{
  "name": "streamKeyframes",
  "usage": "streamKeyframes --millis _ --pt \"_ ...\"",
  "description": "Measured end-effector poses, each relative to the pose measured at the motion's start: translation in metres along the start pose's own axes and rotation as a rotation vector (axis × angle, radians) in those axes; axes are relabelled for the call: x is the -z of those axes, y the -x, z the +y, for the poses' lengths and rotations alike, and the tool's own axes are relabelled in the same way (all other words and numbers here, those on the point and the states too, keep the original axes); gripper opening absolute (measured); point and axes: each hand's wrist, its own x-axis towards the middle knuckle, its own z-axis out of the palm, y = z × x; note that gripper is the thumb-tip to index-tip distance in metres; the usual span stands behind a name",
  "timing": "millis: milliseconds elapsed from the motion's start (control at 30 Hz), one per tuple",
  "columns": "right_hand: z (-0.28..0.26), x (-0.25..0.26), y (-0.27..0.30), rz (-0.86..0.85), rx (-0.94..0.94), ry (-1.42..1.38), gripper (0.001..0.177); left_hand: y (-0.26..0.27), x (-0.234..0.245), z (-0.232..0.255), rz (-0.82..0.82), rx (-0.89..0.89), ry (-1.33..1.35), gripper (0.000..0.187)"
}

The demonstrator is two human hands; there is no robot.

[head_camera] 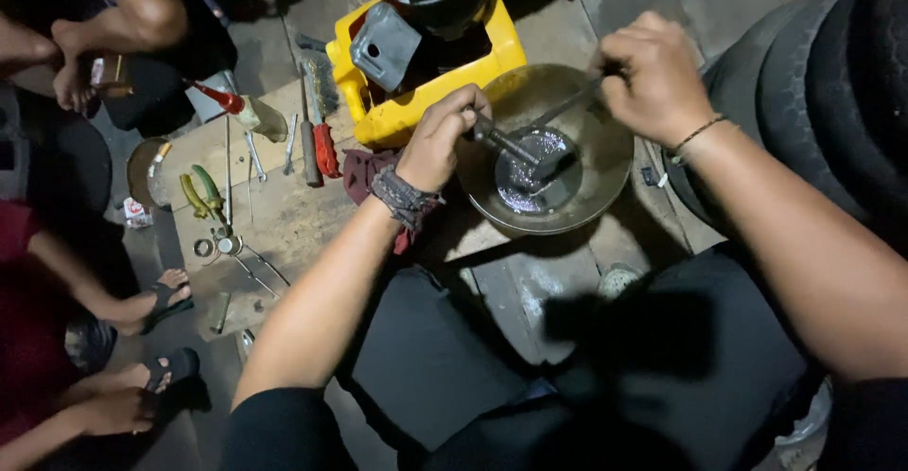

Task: The person sits cross-legged and cleans a metal rod by scrubbing it with a brush inside a metal bowl containing liquid. The person holds the rod with the left hand and scrubs with the right hand, repeatedly dipping and scrubbing the rod in the bowl.

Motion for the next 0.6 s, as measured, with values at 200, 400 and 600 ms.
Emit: streamKeyframes --millis 200,400,600 --pt "-0.021 0.027 0.001 0.117 -0.024 -0.092 0.019 0.002 -0.001 -0.003 0.027 0.019 -0.026 0.023" --pt "-0.009 0.005 0.002 -0.080 -0.086 -0.112 0.020 -0.001 -0.002 0.002 0.047 0.014 0.017 0.021" --pt "-0.001 0.027 0.009 0.082 -0.103 -0.106 0.012 0.005 0.004 0.002 0.039 -0.004 -0.016 0.022"
